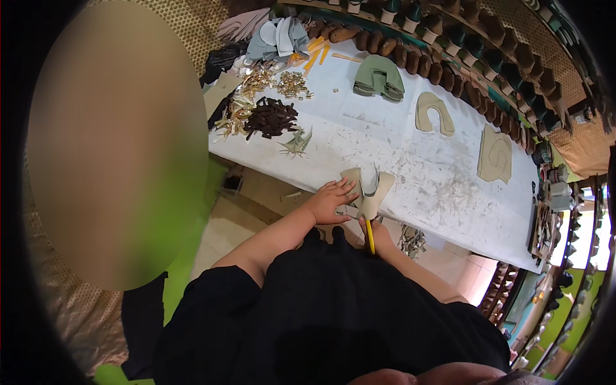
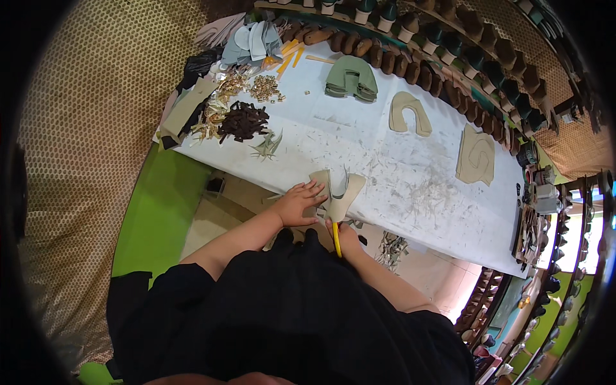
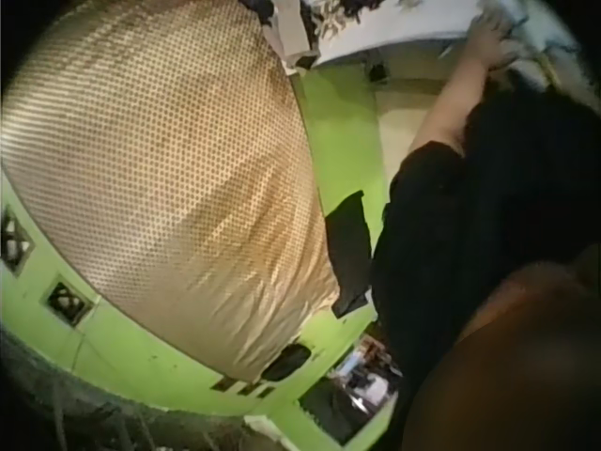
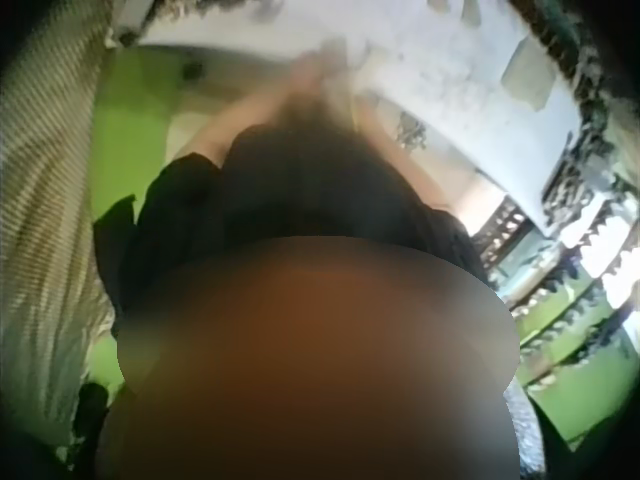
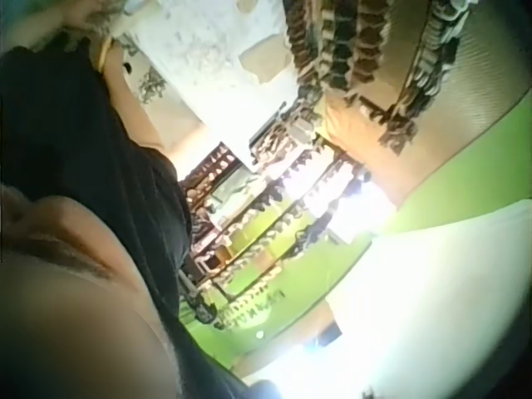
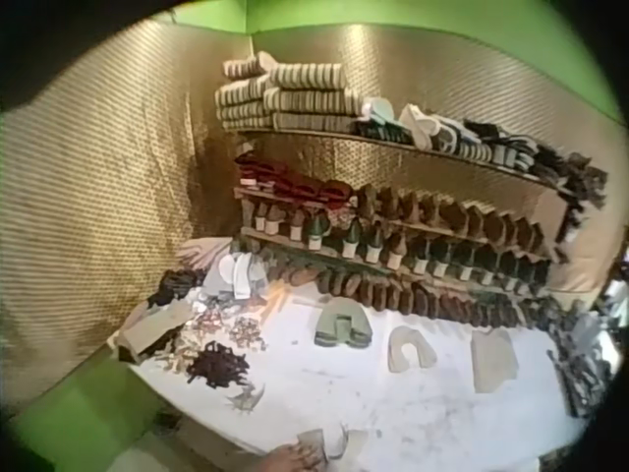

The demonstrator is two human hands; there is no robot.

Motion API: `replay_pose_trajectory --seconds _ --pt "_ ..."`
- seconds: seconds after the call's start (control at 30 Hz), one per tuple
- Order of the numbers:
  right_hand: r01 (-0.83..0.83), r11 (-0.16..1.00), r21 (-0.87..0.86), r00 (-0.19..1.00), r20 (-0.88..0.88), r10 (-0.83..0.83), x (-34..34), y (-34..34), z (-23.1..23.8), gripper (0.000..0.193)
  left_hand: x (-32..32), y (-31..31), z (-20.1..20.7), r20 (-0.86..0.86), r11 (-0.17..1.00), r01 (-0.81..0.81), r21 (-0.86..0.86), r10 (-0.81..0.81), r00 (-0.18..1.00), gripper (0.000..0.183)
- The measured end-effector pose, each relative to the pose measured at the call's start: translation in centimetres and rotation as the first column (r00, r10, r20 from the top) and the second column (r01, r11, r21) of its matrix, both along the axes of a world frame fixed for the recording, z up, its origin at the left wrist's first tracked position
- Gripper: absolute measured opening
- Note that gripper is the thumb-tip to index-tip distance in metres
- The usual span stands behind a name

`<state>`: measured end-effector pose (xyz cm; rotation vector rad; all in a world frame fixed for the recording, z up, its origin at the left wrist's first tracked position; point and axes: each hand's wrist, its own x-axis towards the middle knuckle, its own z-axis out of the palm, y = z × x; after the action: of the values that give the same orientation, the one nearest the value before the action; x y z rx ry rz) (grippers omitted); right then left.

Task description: Cutting out specific shoe upper components from material using scissors.

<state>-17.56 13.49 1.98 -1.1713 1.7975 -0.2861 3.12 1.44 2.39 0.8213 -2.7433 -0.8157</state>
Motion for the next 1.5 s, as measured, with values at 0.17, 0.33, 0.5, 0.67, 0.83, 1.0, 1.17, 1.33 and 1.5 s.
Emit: replay_pose_trajectory --seconds 0.17,0.33,0.5,0.67,0.83,1.0,1.17,1.33,1.5 --pt "0.075 0.995 0.064 0.983 0.161 -0.085 0.0 0.4 -0.3 0.07 0.0 0.0 0.0 -0.013 1.0 -0.004 0.008 0.004 1.0 0.07" --pt "0.187 0.957 0.222 0.908 0.332 -0.254 0.5 0.0 1.8 0.062 0.3 -0.1 -0.1 -0.031 1.0 0.003 0.012 -0.002 1.0 0.07" --pt "0.182 0.965 0.19 0.926 0.297 -0.233 -0.4 -0.5 -0.4 0.059 0.2 -0.2 -0.1 -0.046 1.0 0.009 0.007 -0.009 0.999 0.069" --pt "0.16 0.966 0.201 0.95 0.234 -0.206 -0.4 -1.1 -0.9 0.057 0.3 -0.1 -0.3 -0.065 1.0 0.001 0.018 0.0 0.998 0.067" --pt "-0.004 0.996 0.092 1.0 0.003 0.004 0.2 -1.4 0.8 0.073 0.4 -0.1 -0.8 -0.096 1.0 -0.01 0.01 0.011 0.995 0.065" --pt "-0.056 0.998 0.042 0.997 -0.051 0.058 -0.1 -1.1 0.5 0.076 0.3 -0.2 -0.8 -0.112 1.0 -0.008 0.013 0.009 0.994 0.064" --pt "-0.035 0.997 0.069 0.999 0.0 0.036 0.0 -0.6 1.5 0.075 0.3 -0.1 -0.6 -0.062 1.0 0.012 -0.001 -0.012 0.998 0.071" --pt "-0.053 0.998 -0.022 0.996 -0.079 0.051 -0.7 0.7 0.3 0.073 -0.9 0.5 -0.8 -0.123 0.982 -0.189 -0.006 0.186 0.975 0.084" --pt "-0.061 0.998 0.005 0.994 -0.094 0.062 -1.5 1.4 0.0 0.07 -2.1 0.6 -1.9 -0.101 0.947 -0.32 -0.039 0.315 0.944 0.071"
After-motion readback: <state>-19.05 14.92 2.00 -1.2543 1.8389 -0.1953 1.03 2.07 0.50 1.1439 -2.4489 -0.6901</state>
